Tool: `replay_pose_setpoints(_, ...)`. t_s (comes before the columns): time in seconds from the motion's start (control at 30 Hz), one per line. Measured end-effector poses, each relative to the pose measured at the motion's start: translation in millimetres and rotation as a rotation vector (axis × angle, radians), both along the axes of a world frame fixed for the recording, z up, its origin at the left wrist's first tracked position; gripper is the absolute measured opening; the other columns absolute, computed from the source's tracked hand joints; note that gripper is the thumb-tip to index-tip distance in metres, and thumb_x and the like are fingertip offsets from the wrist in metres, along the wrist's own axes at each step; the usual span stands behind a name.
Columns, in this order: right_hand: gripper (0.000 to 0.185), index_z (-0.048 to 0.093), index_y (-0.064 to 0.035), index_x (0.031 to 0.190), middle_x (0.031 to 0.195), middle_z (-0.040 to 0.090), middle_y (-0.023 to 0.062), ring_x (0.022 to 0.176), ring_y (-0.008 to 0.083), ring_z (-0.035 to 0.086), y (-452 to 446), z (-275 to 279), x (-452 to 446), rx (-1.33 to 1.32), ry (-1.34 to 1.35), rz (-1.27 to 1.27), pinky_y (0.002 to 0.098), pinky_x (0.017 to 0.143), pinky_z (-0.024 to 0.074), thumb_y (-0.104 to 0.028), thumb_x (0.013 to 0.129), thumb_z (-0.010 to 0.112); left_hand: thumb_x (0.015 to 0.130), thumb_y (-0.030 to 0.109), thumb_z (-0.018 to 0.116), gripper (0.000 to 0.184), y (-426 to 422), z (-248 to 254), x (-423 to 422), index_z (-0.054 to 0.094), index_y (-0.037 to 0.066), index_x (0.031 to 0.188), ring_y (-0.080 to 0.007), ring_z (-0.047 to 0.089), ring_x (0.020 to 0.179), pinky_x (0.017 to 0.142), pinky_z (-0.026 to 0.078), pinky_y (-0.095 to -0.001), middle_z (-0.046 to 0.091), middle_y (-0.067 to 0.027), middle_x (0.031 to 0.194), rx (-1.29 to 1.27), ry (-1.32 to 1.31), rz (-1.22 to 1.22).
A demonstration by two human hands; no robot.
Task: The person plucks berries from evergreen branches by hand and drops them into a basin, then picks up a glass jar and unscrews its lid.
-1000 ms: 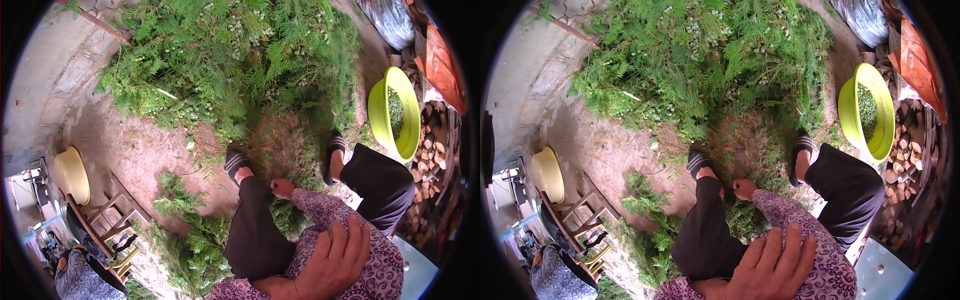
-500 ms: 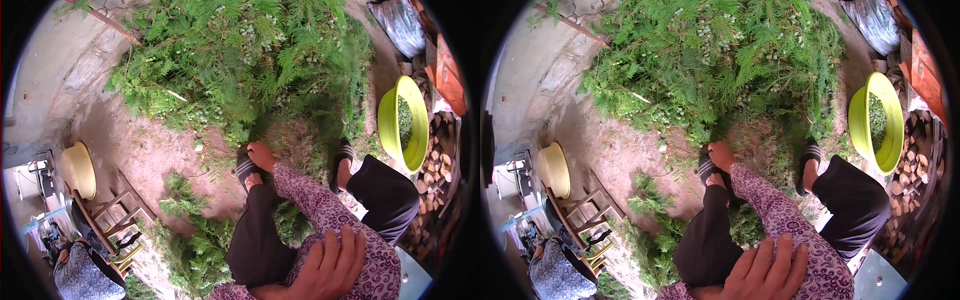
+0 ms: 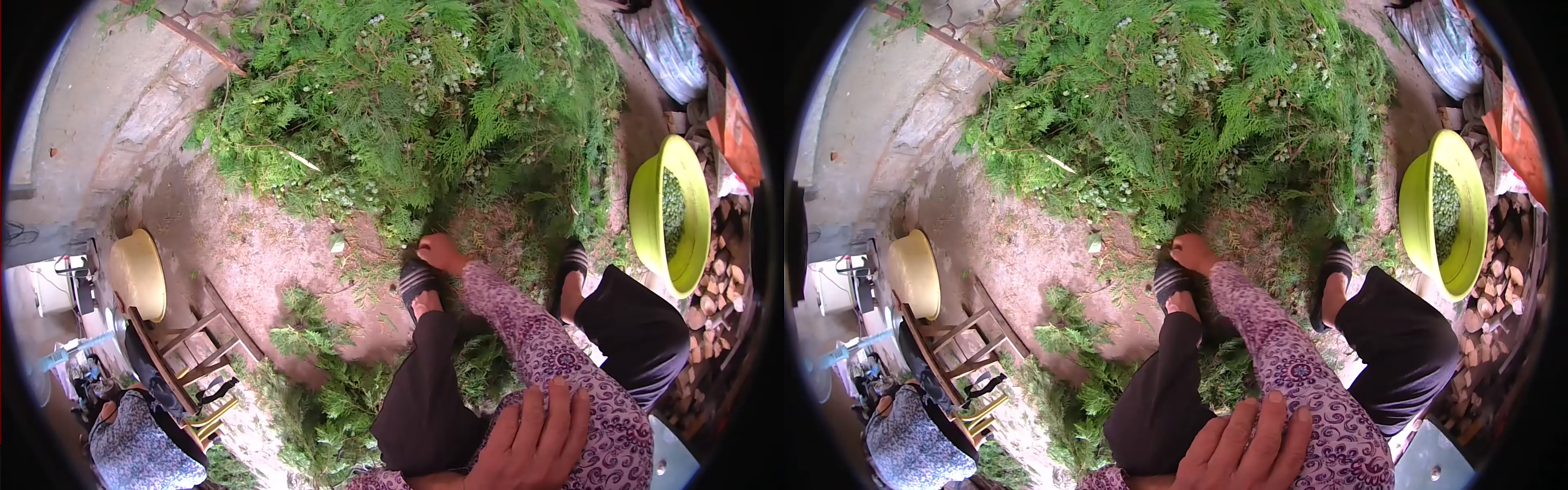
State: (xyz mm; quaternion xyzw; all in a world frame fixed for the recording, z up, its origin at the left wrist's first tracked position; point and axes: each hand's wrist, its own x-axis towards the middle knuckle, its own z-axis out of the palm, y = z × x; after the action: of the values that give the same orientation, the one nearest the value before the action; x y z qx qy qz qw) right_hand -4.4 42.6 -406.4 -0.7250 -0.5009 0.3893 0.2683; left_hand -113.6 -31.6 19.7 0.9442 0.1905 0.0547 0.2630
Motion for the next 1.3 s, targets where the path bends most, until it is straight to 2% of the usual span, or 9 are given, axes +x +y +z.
replay_pose_setpoints(0.03,0.009,0.058,-0.0063,0.080,0.079,0.058,0.0147,0.069,0.0308,0.057,-7.1,6.8,5.9,-0.001,-0.002,0.003,0.0388,0.062,0.0458,-0.011,0.072,0.055,0.078,0.020,0.054,0.025,1.1,0.8,0.2,0.059,0.014,0.102,-0.0188,0.060,0.081,0.067,0.046,-0.0282,0.058,-0.0085,0.101,0.000,0.014,-0.003)
replay_pose_setpoints(0.1,0.013,0.056,-0.0085,0.088,0.082,0.059,0.0101,0.065,0.0210,0.060,-26.5,24.7,18.0,-0.418,1.032,-0.465,0.0304,0.056,0.0480,-0.016,0.078,0.054,0.078,0.016,0.051,0.024,10.6,5.1,-0.2,0.058,0.005,0.098,-0.0243,0.058,0.081,0.068,0.045,-0.0319,0.056,-0.0144,0.097,0.016,-0.055,-0.042)
replay_pose_setpoints(0.23,0.015,0.059,-0.0079,0.081,0.070,0.058,0.0036,0.064,0.0131,0.059,-34.5,42.0,22.2,-0.323,1.365,-0.533,0.0265,0.054,0.0478,-0.022,0.077,0.058,0.078,0.012,0.048,0.024,12.9,5.4,-1.3,0.057,-0.003,0.094,-0.0299,0.055,0.081,0.068,0.045,-0.0358,0.055,-0.0204,0.093,0.022,-0.129,-0.085)
replay_pose_setpoints(0.43,0.014,0.059,-0.0040,0.079,0.078,0.061,0.0099,0.067,0.0200,0.060,38.2,39.7,-9.5,-0.181,0.769,-0.373,0.0335,0.058,0.0489,-0.018,0.076,0.056,0.080,0.015,0.044,0.030,6.5,-6.7,-7.9,0.057,0.001,0.103,-0.0253,0.057,0.081,0.063,0.044,-0.0299,0.057,-0.0176,0.098,0.013,-0.089,-0.067)
replay_pose_setpoints(0.5,0.015,0.060,-0.0035,0.080,0.077,0.060,0.0165,0.067,0.0299,0.059,44.6,23.0,-24.8,0.112,-0.116,-0.110,0.0394,0.060,0.0486,-0.015,0.072,0.057,0.079,0.014,0.044,0.030,9.2,-6.8,-8.2,0.057,0.002,0.103,-0.0246,0.058,0.080,0.062,0.044,-0.0292,0.057,-0.0172,0.097,0.004,-0.084,-0.041)
replay_pose_setpoints(0.73,0.014,0.061,-0.0069,0.079,0.073,0.059,0.0136,0.068,0.0291,0.059,46.9,4.6,-32.1,0.035,-0.084,-0.131,0.0386,0.061,0.0487,-0.017,0.069,0.060,0.079,0.012,0.046,0.029,15.2,-9.8,-10.7,0.057,0.002,0.103,-0.0244,0.058,0.080,0.061,0.045,-0.0277,0.058,-0.0168,0.096,0.011,-0.059,-0.011)
replay_pose_setpoints(0.8,0.008,0.059,-0.0082,0.074,0.069,0.057,0.0048,0.063,0.0167,0.056,48.0,32.2,-16.8,-0.330,0.979,-0.465,0.0302,0.058,0.0486,-0.015,0.071,0.060,0.077,0.012,0.047,0.030,13.9,-12.4,-12.8,0.057,0.002,0.103,-0.0238,0.057,0.078,0.060,0.044,-0.0280,0.057,-0.0163,0.095,0.020,-0.075,0.006)
replay_pose_setpoints(0.87,0.006,0.059,-0.0082,0.075,0.067,0.055,-0.0002,0.059,0.0089,0.051,39.4,45.1,-16.7,-0.333,1.112,-0.476,0.0227,0.055,0.0465,-0.013,0.071,0.060,0.076,0.011,0.047,0.031,16.3,-8.6,-11.6,0.056,0.002,0.104,-0.0233,0.056,0.076,0.060,0.043,-0.0282,0.056,-0.0159,0.094,0.026,-0.094,0.020)
replay_pose_setpoints(1.3,0.008,0.061,-0.0058,0.066,0.064,0.059,0.0123,0.066,0.0290,0.060,28.9,23.8,-112.9,0.143,-0.321,0.533,0.0397,0.057,0.0481,-0.009,0.068,0.054,0.078,0.012,0.051,0.021,25.1,4.8,-9.2,0.057,0.001,0.095,-0.0275,0.057,0.083,0.071,0.046,-0.0340,0.057,-0.0176,0.095,0.074,-0.037,0.008)
